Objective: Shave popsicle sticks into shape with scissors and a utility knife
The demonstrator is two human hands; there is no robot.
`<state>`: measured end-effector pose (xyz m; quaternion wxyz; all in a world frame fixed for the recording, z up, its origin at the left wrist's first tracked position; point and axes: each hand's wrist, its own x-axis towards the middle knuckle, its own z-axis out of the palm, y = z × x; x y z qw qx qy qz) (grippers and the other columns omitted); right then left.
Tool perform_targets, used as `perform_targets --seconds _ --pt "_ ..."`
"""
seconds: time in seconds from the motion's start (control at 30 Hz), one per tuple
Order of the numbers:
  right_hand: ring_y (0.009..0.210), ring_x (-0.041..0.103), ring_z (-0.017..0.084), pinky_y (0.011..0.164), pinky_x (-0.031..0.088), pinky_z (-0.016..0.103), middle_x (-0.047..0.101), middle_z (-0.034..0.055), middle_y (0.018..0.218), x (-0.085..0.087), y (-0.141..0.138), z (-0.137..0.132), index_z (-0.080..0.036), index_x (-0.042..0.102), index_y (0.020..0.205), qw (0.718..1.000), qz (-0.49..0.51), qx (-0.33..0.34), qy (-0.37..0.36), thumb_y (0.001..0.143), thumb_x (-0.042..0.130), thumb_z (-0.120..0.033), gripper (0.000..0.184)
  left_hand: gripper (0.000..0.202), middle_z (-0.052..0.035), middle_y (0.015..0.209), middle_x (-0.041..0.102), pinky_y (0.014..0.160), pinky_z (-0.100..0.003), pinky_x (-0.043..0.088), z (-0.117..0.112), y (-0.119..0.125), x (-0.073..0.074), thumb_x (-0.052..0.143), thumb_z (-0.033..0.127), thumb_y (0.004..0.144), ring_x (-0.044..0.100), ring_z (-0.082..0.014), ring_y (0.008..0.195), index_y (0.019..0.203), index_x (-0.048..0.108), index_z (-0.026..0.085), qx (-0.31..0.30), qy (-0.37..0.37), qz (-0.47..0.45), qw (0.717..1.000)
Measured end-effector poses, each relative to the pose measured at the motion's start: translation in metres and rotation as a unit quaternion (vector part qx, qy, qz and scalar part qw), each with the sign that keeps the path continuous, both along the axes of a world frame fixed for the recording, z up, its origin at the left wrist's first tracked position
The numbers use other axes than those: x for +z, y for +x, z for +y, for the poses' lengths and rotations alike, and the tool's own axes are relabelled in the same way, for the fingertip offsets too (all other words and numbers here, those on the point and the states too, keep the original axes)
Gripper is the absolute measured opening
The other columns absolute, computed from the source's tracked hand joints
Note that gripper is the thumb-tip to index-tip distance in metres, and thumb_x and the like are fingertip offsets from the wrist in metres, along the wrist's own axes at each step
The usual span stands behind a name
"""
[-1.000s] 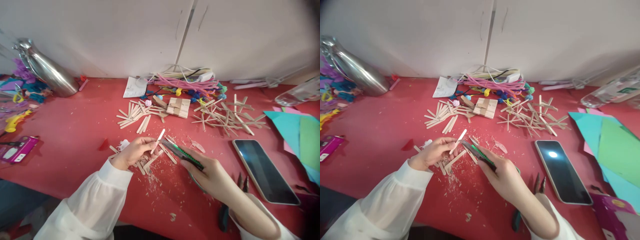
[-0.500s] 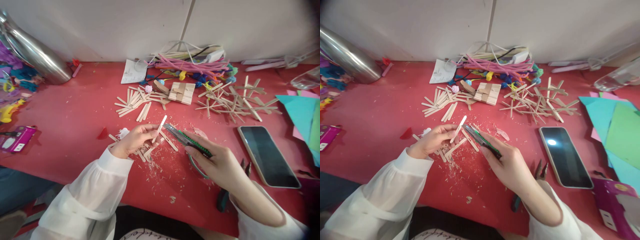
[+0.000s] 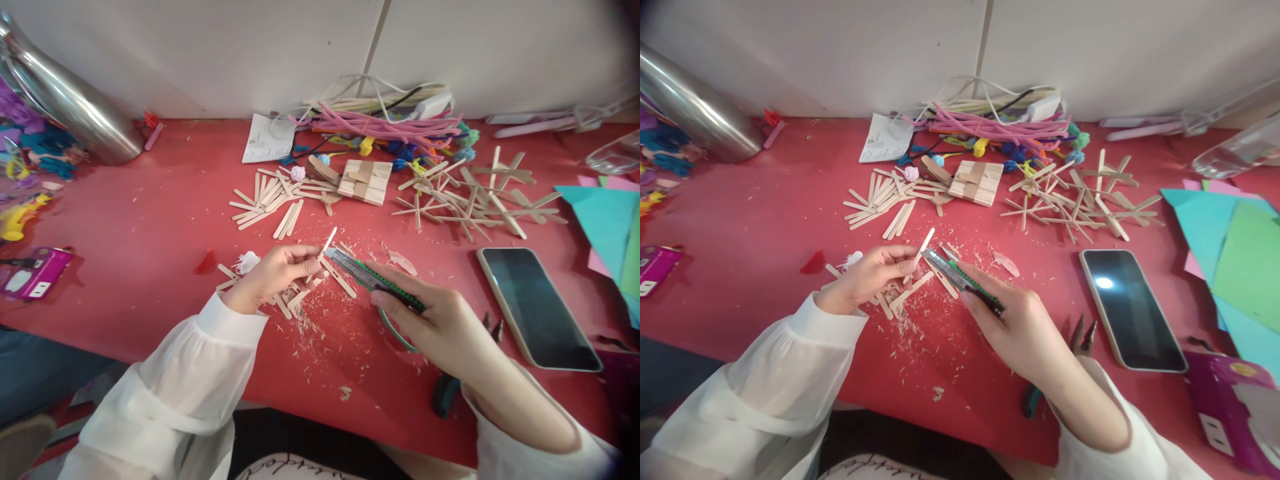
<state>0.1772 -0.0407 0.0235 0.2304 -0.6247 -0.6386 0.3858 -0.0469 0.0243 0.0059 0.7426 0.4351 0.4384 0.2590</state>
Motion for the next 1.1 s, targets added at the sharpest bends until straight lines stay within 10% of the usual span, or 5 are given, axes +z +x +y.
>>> perform_targets --seconds 0.17,0.57,0.77,0.97,1.1 --pt "0.041 0.030 0.008 0.036 0.029 0.021 0.035 -0.0076 0.048 0.001 -0.002 0.002 -0.022 0.057 0.121 0.999 0.031 0.006 -0.036 0.081 0.050 -0.044 0.046 0.019 0.0017 0.071 0.060 0.056 -0.019 0.041 0.000 -0.001 0.003 0.066 0.023 0.076 0.050 -0.0038 0.055 0.092 0.065 0.014 -0.009 0.019 0.019 1.000" --pt "0.036 0.036 0.005 0.030 0.029 0.021 0.057 -0.0009 0.068 0.006 -0.001 0.011 -0.017 0.050 0.128 0.949 0.246 -0.005 -0.198 0.077 0.055 -0.045 0.058 0.013 -0.0008 0.067 0.060 0.054 -0.019 0.042 0.002 -0.003 0.004 0.059 0.025 0.080 0.054 -0.0066 0.056 0.079 0.063 0.012 -0.055 0.025 -0.037 0.997" --pt "0.036 0.035 0.006 0.038 0.038 0.023 0.063 -0.0012 0.065 0.001 -0.004 0.001 -0.021 0.057 0.121 1.000 0.001 0.013 0.018 0.082 0.049 -0.043 0.045 0.017 -0.0017 0.077 0.059 0.053 -0.019 0.043 0.000 -0.002 0.003 0.057 0.030 0.083 0.053 -0.0062 0.057 0.087 0.059 0.013 -0.067 0.044 0.006 0.997" --pt "0.049 0.059 0.012 0.042 0.042 0.022 0.070 0.0044 0.074 -0.001 -0.012 -0.006 -0.017 0.061 0.118 0.944 -0.185 0.065 0.264 0.086 0.044 -0.026 0.038 0.024 -0.0028 0.073 0.059 0.058 -0.021 0.043 -0.004 0.003 0.007 0.049 0.033 0.087 0.054 -0.0088 0.062 0.075 0.057 0.014 -0.061 0.213 0.129 0.967" --pt "0.049 0.059 0.013 0.042 0.041 0.023 0.070 0.0046 0.076 -0.001 -0.011 -0.005 -0.017 0.061 0.119 0.947 -0.193 0.063 0.250 0.086 0.044 -0.029 0.039 0.023 -0.0017 0.070 0.058 0.058 -0.022 0.043 -0.006 0.003 0.006 0.046 0.031 0.088 0.054 -0.0091 0.061 0.074 0.056 0.015 -0.070 0.235 0.151 0.958"
